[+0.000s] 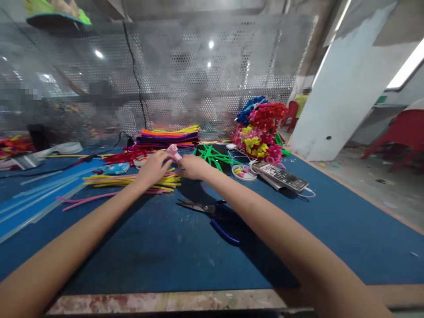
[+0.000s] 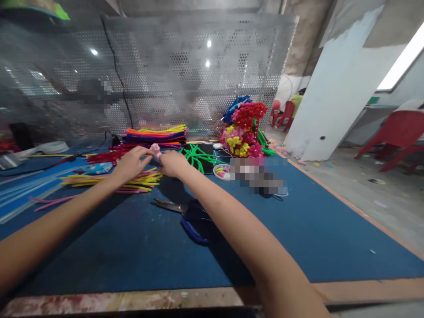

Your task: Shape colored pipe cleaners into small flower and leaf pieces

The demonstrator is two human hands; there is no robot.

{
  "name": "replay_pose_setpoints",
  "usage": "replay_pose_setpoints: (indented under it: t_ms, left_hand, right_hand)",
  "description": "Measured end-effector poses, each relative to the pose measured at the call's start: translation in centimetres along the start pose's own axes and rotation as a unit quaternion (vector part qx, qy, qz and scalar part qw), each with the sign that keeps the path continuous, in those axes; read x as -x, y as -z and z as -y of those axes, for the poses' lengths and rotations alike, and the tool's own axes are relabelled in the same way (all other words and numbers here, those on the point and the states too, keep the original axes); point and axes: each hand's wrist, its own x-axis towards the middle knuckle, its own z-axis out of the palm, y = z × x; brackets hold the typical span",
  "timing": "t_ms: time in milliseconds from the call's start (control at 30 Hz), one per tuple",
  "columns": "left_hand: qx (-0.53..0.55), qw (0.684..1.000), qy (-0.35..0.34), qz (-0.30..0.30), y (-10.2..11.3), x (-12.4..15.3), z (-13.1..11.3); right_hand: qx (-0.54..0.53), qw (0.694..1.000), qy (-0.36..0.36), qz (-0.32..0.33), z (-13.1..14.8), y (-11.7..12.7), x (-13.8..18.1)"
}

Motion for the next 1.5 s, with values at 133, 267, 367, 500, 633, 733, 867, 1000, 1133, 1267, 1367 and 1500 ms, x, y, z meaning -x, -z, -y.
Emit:
replay_pose_setpoints:
  t_ms: [133,267,367,500,633,733,867,1000,1133,1267,1367,1500]
  left_hand:
    - [-0.021,0.998,-0.003,0.051,-1.8,2.6,0.8]
    - [-0.032,0.996,-0.012,0.077,-3.7,2.8,1.8]
    - [-0.036,0.996,-0.008,0.085,-4.2,2.6,2.3]
    - [-0.040,0.995,-0.005,0.090,-3.9,2.6,2.1]
    - [-0.049,0.994,-0.010,0.100,-3.3,2.7,1.9]
    - [-0.056,0.992,-0.014,0.108,-3.4,2.7,2.1]
    - [-0.062,0.991,-0.009,0.115,-4.1,2.6,2.7]
    - [-0.068,0.990,0.001,0.124,-4.9,2.4,3.3]
    - [-0.072,0.989,0.008,0.132,-5.5,2.3,3.7]
    - [-0.074,0.988,0.005,0.135,-5.8,2.3,3.9]
    - [-0.073,0.988,-0.006,0.138,-5.9,2.3,4.0]
    - [-0.067,0.988,-0.023,0.139,-5.9,2.4,4.1]
  right_hand:
    - [0.003,0.998,0.017,0.060,2.9,0.5,-0.8]
    - [0.026,0.997,0.016,0.076,2.4,1.5,-0.3]
    - [0.032,0.996,0.027,0.077,0.9,1.5,0.5]
    - [0.040,0.995,0.046,0.082,0.5,0.0,0.6]
    - [0.066,0.993,0.068,0.073,2.2,-0.9,-0.4]
    - [0.089,0.990,0.094,0.056,3.2,-0.4,-0.8]
    - [0.120,0.984,0.130,0.028,2.7,1.1,-0.3]
    - [0.152,0.979,0.134,0.014,0.6,2.6,1.0]
    - [0.179,0.979,0.100,-0.017,-2.7,3.7,2.6]
    - [0.116,0.989,-0.017,-0.087,-7.0,3.8,4.8]
    - [0.084,0.981,-0.109,-0.139,-10.2,3.5,6.7]
    - [0.044,0.943,-0.242,-0.224,-13.3,2.7,8.9]
